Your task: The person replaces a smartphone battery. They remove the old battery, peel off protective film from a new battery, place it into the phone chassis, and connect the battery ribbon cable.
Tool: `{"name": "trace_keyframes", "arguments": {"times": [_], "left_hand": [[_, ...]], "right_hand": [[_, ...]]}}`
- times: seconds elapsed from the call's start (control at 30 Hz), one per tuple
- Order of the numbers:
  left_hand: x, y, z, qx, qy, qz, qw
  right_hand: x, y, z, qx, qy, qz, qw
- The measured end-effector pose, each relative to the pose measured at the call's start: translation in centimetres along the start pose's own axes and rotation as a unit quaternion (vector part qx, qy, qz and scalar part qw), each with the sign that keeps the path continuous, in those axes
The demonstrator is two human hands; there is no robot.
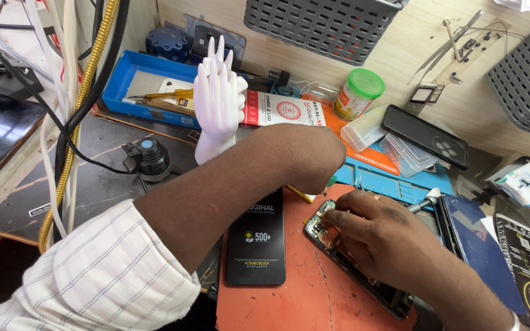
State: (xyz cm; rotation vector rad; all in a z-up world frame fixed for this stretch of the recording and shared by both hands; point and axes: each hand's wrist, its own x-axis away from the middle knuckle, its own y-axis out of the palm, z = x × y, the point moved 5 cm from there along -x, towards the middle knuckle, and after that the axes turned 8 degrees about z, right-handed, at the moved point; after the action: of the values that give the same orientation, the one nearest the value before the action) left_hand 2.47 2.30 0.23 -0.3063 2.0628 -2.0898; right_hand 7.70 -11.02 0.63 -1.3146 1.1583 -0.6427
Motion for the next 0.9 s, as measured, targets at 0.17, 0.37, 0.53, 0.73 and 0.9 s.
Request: {"name": "trace_keyframes", "arguments": {"times": [0.17,0.37,0.53,0.73,0.9], "left_hand": [[0.2,-0.1,0.1,0.016,-0.01,-0.003,1.0],[0.9,-0.9,0.2,0.023,-0.012,0.0,1.0],[0.8,-0.8,-0.2,0.022,-0.021,0.003,1.0],[0.7,-0.7,-0.2,0.022,-0.021,0.006,1.0],[0.8,-1.1,0.2,0.007,0.003,0.016,1.0]], "right_hand": [[0.1,0.4,-0.3,0.037,-0.015,-0.007,0.999],[0.4,-0.3,0.3,-0.049,-0.002,0.052,0.997],[0.3,0.1,0.9,-0.066,0.033,0.029,0.997],[0.2,0.4,0.3,-0.053,0.026,0.017,0.998],[0.2,0.2,1.0,-0.104,0.074,0.017,0.992]]}}
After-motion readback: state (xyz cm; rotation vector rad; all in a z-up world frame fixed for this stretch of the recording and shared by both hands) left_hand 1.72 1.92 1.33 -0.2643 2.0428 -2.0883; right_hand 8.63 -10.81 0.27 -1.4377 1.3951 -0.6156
